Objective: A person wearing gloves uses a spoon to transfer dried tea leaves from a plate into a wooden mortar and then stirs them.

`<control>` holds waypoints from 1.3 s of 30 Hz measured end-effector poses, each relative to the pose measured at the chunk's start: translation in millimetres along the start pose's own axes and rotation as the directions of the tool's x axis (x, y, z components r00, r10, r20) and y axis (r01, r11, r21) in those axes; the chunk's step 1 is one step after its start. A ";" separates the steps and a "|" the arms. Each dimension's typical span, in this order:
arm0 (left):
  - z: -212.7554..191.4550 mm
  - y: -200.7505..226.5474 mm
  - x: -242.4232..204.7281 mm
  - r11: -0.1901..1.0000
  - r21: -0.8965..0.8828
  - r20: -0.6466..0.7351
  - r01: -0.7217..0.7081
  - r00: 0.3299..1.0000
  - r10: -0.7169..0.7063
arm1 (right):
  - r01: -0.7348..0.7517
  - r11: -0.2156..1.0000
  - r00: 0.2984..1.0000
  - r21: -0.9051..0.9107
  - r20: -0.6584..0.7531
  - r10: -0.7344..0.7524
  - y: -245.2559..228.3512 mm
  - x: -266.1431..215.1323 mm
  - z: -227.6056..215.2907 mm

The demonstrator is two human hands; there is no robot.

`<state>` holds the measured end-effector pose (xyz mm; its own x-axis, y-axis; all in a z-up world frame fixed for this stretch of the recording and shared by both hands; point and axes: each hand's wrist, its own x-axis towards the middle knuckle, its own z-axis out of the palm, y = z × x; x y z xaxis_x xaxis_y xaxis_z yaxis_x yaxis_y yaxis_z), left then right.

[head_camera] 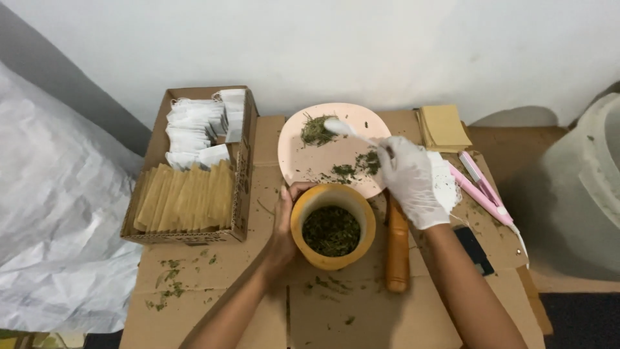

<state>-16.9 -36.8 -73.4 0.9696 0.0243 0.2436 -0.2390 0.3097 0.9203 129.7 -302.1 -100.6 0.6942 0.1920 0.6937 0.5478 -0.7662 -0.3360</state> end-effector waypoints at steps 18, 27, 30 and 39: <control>1.9 -22.4 2.7 0.998 -0.054 0.068 -0.031 0.997 0.034 | 0.021 0.960 0.900 0.281 0.413 -0.140 -105.1 -1.0 -138.6; 2.2 -56.3 10.2 0.995 -0.058 -0.023 -0.075 0.997 0.074 | 0.372 0.926 0.881 -0.073 0.341 -0.327 -128.2 10.9 -139.9; 9.4 -45.6 8.1 0.991 -0.041 -0.030 -0.126 0.992 0.124 | 0.073 0.997 0.814 -0.023 0.579 -0.046 -130.0 21.2 -143.8; -4.6 -73.5 16.4 0.980 -0.127 -0.023 -0.152 0.988 0.150 | -0.090 0.995 0.626 -0.049 0.774 0.094 -144.5 53.9 -156.2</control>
<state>16.8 -54.8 -138.5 0.9238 0.0921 0.3716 -0.3744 0.4205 0.8264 15.0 -276.8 84.9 0.8478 0.5226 -0.0901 0.4600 -0.8092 -0.3654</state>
